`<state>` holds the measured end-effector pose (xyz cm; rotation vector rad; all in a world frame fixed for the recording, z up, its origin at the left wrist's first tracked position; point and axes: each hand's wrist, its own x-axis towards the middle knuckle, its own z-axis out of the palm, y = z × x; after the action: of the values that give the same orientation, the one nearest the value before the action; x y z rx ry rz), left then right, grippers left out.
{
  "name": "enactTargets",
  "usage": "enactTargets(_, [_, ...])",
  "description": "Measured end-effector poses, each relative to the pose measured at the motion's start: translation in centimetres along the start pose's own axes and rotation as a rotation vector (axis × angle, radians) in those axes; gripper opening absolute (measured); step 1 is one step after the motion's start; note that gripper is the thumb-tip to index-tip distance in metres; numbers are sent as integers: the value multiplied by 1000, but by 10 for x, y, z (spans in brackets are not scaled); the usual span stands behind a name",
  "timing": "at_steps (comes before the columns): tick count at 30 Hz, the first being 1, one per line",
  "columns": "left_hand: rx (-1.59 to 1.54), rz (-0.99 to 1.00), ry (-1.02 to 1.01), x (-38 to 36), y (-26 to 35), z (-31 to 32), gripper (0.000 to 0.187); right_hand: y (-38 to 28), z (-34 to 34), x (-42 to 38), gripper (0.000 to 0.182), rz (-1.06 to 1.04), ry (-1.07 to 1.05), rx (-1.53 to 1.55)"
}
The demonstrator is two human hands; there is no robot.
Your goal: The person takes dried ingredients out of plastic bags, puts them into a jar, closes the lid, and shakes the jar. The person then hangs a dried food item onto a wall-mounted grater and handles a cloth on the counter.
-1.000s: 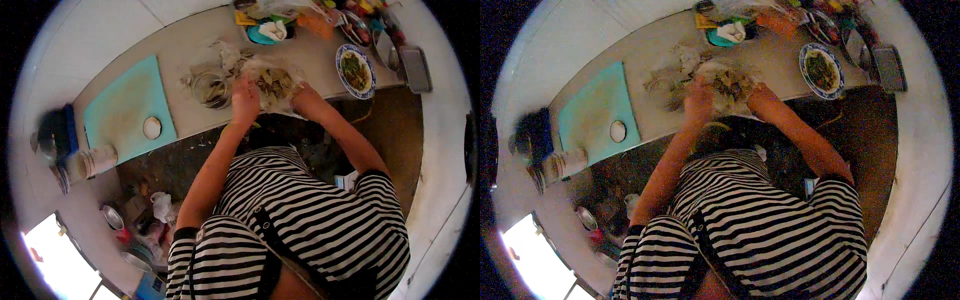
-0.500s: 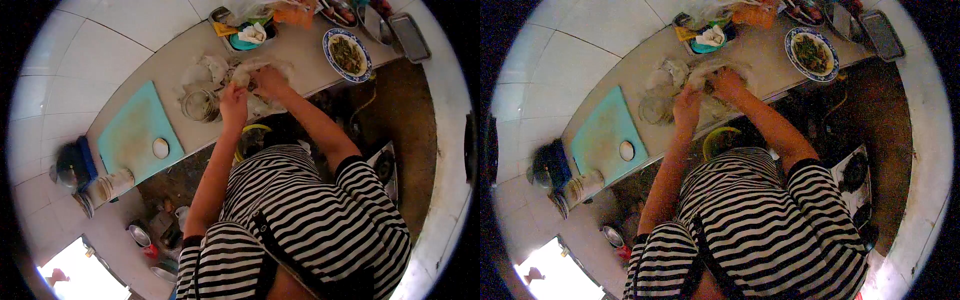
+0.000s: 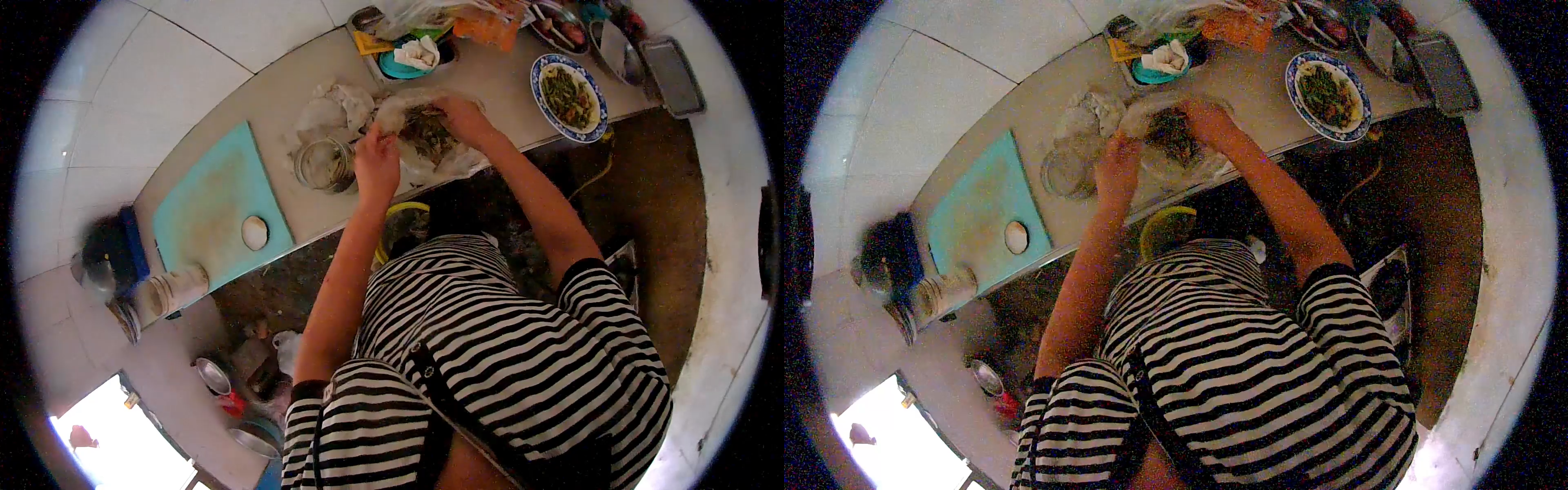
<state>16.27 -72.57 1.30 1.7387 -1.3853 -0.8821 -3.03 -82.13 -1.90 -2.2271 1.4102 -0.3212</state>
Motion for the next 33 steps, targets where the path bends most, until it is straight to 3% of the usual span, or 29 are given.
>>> enactTargets(2, [-66,4,-4,6,-7,5,48,7,5,1,29,-110,71,99])
enactTargets(12, [-35,29,-25,-1,1,-2,54,-17,-35,-17,31,-11,-69,497])
enactTargets(14, [182,341,68,-2,-21,5,56,-21,-38,-19,32,-98,-38,488])
enactTargets(16, [269,453,122,-4,-32,7,57,-23,-40,-20,31,-118,-53,580])
enactTargets(18, [222,366,132,-23,2,-14,56,-26,-43,-22,30,-93,-65,666])
enactTargets(21, [138,467,139,-37,2,-34,50,-32,-52,-22,27,-25,-46,749])
enactTargets(24, [-131,203,-17,-62,38,-76,44,-37,-59,-20,29,42,10,854])
enactTargets(26, [-33,404,88,-65,16,-82,42,-40,-60,-21,31,200,31,1048])
enactTargets(27, [19,503,139,-67,5,-84,42,-41,-61,-22,32,170,33,1155])
enactTargets(29, [32,434,192,-73,7,-99,43,-46,-64,-22,34,107,38,1369])
enactTargets(33, [119,361,438,-76,-3,-111,59,-48,-69,-19,34,106,11,1439])
